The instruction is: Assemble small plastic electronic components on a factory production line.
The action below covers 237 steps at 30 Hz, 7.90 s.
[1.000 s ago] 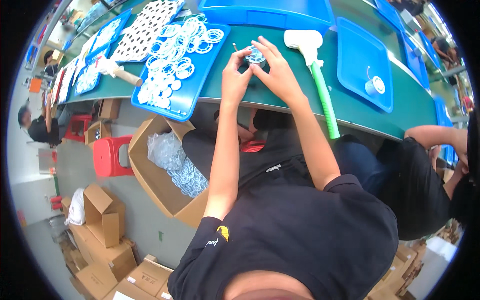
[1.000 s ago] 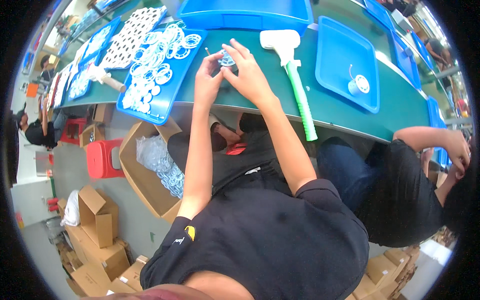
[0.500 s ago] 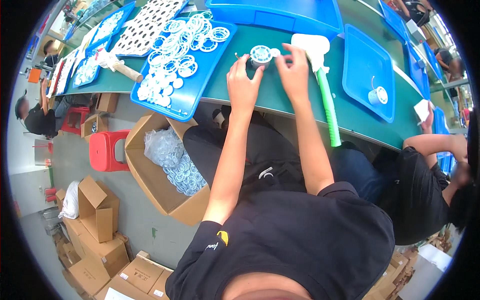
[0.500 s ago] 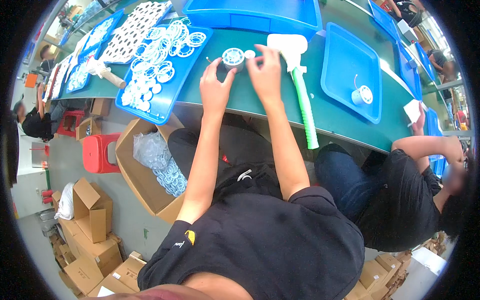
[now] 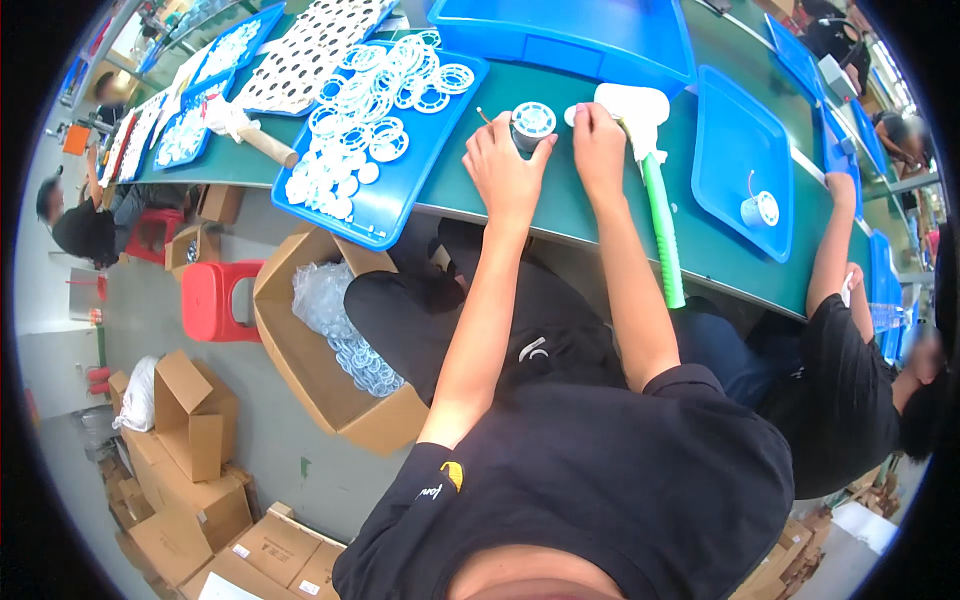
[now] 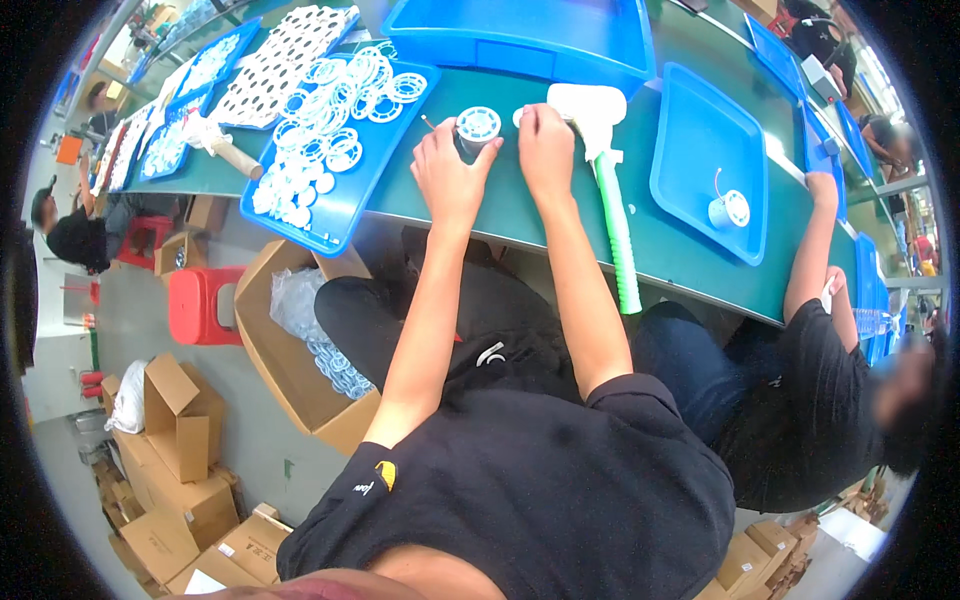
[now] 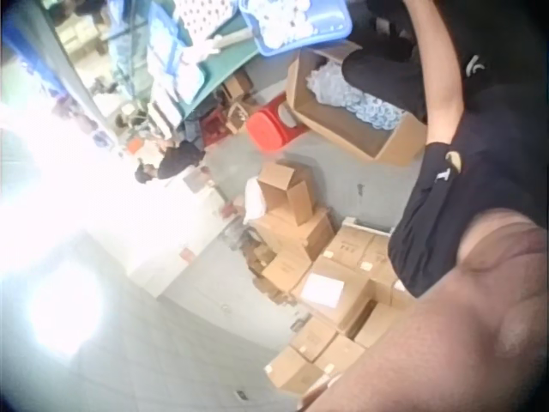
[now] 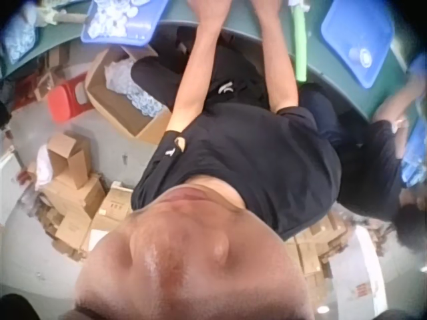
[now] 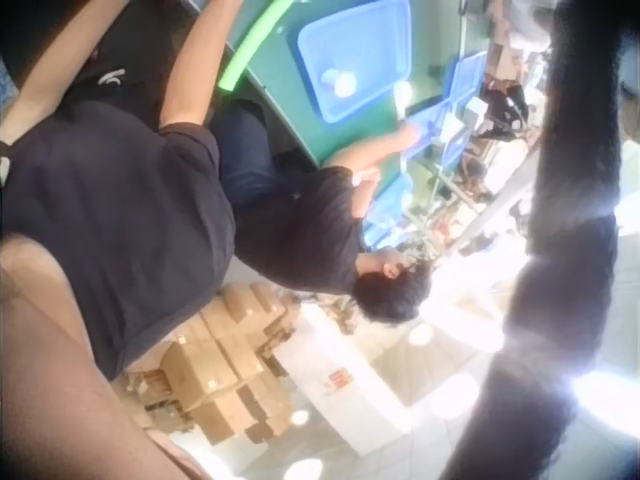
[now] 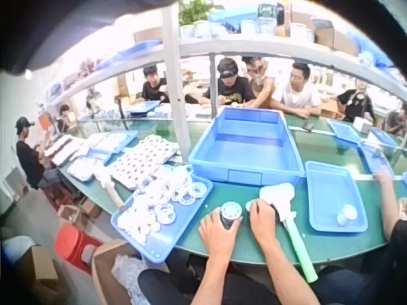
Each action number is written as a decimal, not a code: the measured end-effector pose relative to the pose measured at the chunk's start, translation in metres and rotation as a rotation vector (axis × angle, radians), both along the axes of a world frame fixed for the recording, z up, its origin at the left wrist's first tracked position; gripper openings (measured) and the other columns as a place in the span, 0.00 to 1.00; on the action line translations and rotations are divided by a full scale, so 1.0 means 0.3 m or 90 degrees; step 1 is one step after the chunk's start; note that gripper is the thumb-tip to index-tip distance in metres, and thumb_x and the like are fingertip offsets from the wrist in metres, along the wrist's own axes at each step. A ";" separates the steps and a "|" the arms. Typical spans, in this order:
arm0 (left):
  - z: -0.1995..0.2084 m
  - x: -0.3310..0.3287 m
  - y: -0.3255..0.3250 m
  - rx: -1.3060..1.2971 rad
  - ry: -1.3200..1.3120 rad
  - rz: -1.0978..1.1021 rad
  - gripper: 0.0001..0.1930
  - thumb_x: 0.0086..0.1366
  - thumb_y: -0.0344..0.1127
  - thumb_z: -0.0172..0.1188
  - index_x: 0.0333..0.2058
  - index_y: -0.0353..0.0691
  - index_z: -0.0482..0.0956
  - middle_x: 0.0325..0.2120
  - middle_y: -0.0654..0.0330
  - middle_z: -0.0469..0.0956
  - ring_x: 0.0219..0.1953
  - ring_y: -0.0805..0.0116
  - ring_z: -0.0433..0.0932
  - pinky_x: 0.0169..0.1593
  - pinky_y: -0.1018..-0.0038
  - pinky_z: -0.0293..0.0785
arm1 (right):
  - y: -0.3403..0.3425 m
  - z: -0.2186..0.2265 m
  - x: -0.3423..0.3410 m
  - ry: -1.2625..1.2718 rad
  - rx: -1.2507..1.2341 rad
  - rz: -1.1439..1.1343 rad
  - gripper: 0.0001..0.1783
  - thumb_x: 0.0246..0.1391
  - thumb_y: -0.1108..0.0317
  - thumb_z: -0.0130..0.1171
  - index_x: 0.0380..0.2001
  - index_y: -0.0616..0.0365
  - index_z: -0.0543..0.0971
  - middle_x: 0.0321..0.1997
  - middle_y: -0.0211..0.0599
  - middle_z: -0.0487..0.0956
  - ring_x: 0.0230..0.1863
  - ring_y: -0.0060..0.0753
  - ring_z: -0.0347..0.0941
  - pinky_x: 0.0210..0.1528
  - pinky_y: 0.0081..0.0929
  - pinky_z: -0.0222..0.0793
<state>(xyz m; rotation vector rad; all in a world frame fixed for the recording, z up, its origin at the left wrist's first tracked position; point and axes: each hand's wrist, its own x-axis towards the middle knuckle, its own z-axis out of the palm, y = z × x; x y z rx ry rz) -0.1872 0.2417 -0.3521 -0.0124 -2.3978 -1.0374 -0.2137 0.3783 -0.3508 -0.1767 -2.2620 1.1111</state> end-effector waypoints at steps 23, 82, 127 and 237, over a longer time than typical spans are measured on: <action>0.002 -0.006 -0.025 0.080 0.012 -0.077 0.35 0.53 0.39 0.76 0.58 0.39 0.71 0.49 0.51 0.77 0.56 0.49 0.72 0.59 0.54 0.63 | -0.128 0.082 -0.001 -0.045 -0.262 0.167 0.13 0.61 0.63 0.66 0.41 0.64 0.81 0.28 0.30 0.76 0.29 0.19 0.70 0.31 0.25 0.68; 0.011 0.032 -0.047 0.060 -0.035 -0.116 0.33 0.59 0.46 0.71 0.59 0.40 0.70 0.54 0.49 0.77 0.59 0.46 0.71 0.63 0.54 0.63 | -0.157 0.241 -0.303 -0.012 -0.143 0.233 0.19 0.58 0.55 0.63 0.35 0.64 0.81 0.34 0.56 0.82 0.38 0.61 0.79 0.40 0.48 0.74; -0.006 0.007 -0.056 0.222 -0.049 -0.216 0.34 0.59 0.33 0.69 0.63 0.38 0.66 0.59 0.45 0.74 0.61 0.42 0.71 0.64 0.54 0.63 | -0.078 0.171 0.151 0.052 0.109 0.298 0.30 0.51 0.65 0.69 0.57 0.61 0.75 0.56 0.49 0.76 0.54 0.54 0.77 0.54 0.41 0.76; 0.012 0.024 -0.081 0.217 -0.012 -0.351 0.23 0.75 0.38 0.50 0.64 0.33 0.68 0.55 0.43 0.71 0.59 0.49 0.72 0.64 0.62 0.66 | 0.114 0.323 0.297 -0.194 -0.087 0.159 0.25 0.70 0.51 0.55 0.59 0.58 0.74 0.35 0.50 0.84 0.36 0.40 0.83 0.40 0.36 0.75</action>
